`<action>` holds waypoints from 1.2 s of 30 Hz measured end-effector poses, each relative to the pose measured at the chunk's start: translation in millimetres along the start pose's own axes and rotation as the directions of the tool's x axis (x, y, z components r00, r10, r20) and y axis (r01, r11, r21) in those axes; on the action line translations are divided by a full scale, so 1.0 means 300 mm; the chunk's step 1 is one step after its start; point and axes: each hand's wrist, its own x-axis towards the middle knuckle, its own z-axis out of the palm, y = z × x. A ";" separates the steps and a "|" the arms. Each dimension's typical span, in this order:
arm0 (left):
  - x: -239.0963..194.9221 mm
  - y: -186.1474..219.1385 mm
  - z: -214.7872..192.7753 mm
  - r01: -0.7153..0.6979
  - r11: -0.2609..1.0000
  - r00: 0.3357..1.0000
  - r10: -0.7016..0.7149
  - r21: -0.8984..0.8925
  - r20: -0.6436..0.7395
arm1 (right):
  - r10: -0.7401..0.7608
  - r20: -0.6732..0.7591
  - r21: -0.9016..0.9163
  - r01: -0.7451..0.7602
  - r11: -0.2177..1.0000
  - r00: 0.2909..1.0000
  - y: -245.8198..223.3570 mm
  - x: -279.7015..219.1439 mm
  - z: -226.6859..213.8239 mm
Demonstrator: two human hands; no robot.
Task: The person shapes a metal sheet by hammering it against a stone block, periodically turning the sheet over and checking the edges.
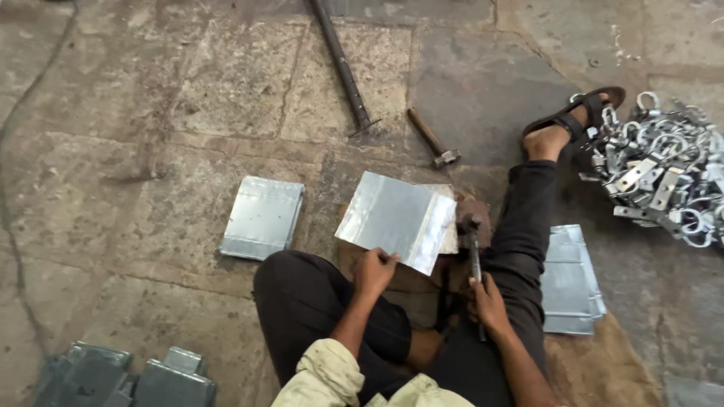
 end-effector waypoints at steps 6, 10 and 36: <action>0.130 0.013 -0.114 -0.164 0.980 0.950 0.188 0.116 -0.248 | 0.095 -0.003 0.074 -0.095 0.993 0.995 -0.041 -0.010 0.011; 0.322 -0.051 -0.185 -0.123 0.973 0.962 0.166 0.198 -0.218 | 0.028 -0.027 0.015 -0.027 1.000 0.999 -0.061 -0.037 0.025; 0.308 -0.078 -0.085 0.130 0.967 0.955 -0.182 -0.221 -0.234 | 0.006 -0.060 -0.338 -0.027 0.941 0.998 -0.005 -0.071 0.106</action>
